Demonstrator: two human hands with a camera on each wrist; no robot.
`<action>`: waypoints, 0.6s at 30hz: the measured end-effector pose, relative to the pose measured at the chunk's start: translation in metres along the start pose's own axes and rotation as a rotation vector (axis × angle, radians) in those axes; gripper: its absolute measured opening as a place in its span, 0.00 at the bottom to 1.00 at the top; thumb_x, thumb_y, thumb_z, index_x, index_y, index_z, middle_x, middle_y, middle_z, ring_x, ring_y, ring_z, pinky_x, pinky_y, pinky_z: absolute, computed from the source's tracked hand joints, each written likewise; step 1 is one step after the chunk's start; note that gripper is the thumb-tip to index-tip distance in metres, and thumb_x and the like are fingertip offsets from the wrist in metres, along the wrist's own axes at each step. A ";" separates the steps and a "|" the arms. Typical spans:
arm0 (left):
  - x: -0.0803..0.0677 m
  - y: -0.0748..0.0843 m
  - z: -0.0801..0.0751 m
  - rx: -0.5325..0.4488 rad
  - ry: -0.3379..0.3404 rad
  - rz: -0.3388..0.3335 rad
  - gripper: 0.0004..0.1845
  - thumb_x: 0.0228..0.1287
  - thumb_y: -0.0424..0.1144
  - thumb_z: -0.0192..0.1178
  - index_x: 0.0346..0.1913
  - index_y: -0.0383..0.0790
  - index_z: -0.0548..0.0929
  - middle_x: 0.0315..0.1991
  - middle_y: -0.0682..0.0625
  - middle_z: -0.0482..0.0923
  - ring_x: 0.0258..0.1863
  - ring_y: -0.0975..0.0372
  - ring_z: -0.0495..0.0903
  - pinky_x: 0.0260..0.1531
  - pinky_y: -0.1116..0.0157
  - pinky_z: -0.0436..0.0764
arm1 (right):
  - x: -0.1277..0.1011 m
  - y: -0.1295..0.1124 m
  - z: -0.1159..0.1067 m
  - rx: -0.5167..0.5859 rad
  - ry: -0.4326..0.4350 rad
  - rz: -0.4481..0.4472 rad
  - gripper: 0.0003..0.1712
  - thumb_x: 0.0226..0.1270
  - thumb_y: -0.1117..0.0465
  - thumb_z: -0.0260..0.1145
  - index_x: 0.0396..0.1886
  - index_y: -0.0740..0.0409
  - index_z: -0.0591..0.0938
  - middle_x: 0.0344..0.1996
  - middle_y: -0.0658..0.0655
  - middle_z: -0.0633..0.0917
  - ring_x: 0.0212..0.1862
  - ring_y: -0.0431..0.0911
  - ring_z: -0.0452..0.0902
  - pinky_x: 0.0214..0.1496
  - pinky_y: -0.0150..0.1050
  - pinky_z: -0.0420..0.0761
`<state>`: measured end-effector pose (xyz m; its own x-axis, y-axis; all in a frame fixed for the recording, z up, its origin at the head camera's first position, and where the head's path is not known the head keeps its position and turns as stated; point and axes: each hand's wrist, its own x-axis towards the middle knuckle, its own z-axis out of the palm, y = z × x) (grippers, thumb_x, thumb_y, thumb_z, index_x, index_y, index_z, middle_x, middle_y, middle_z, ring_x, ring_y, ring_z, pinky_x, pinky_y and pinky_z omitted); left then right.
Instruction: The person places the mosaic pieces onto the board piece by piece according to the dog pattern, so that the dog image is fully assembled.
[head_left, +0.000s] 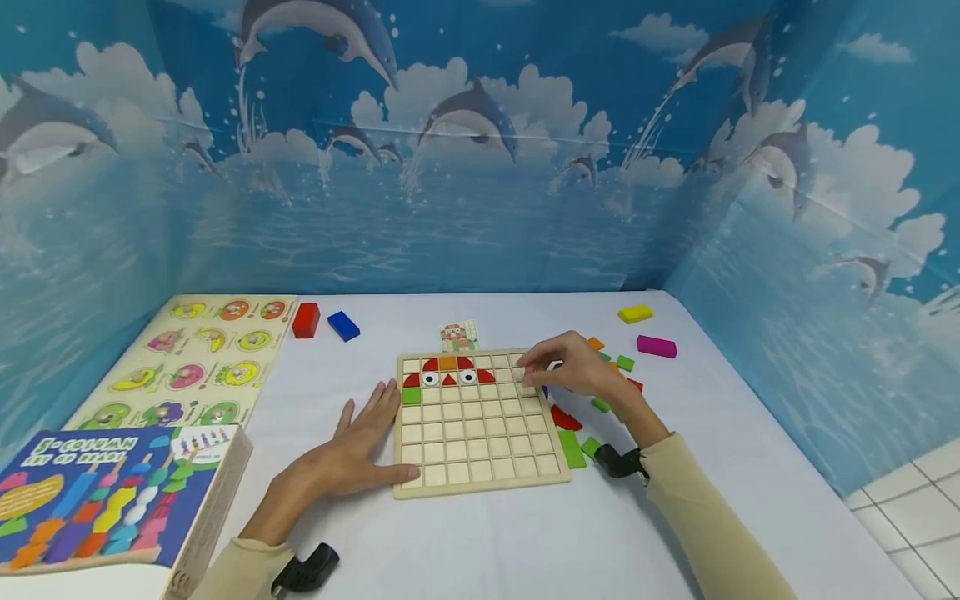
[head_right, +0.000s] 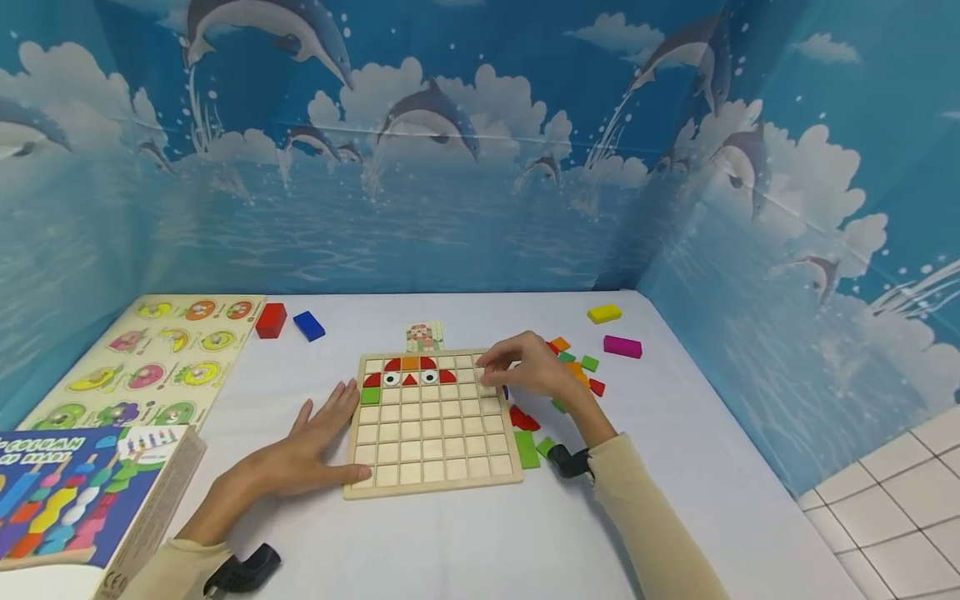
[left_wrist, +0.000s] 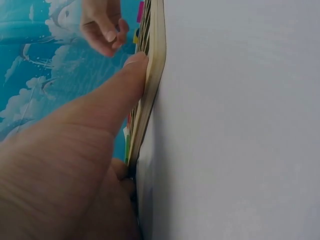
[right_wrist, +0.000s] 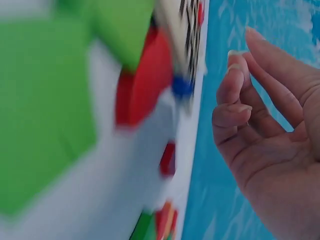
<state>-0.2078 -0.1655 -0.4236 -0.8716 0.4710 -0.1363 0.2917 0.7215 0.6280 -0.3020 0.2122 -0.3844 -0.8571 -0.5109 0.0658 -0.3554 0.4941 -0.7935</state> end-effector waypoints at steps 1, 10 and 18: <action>0.000 0.001 -0.001 0.002 0.000 -0.001 0.67 0.62 0.66 0.73 0.88 0.36 0.44 0.90 0.42 0.35 0.88 0.47 0.29 0.81 0.37 0.24 | -0.003 0.004 -0.005 -0.003 0.006 0.023 0.16 0.69 0.67 0.78 0.54 0.69 0.90 0.40 0.60 0.92 0.40 0.48 0.84 0.37 0.38 0.85; -0.001 0.000 -0.003 -0.005 0.005 0.008 0.66 0.63 0.64 0.73 0.88 0.36 0.43 0.90 0.42 0.34 0.88 0.47 0.29 0.81 0.36 0.23 | -0.020 0.027 -0.033 0.003 -0.005 0.144 0.17 0.68 0.68 0.78 0.54 0.70 0.90 0.40 0.62 0.91 0.38 0.51 0.81 0.35 0.34 0.83; 0.001 0.000 -0.002 -0.004 -0.011 0.001 0.66 0.64 0.65 0.73 0.88 0.37 0.43 0.90 0.43 0.33 0.88 0.47 0.29 0.81 0.37 0.23 | -0.028 0.035 -0.039 -0.068 0.036 0.198 0.17 0.65 0.68 0.80 0.52 0.70 0.90 0.38 0.62 0.89 0.39 0.50 0.81 0.37 0.32 0.84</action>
<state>-0.2093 -0.1667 -0.4221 -0.8669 0.4774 -0.1437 0.2914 0.7191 0.6309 -0.3052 0.2715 -0.3907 -0.9251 -0.3742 -0.0647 -0.2020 0.6292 -0.7506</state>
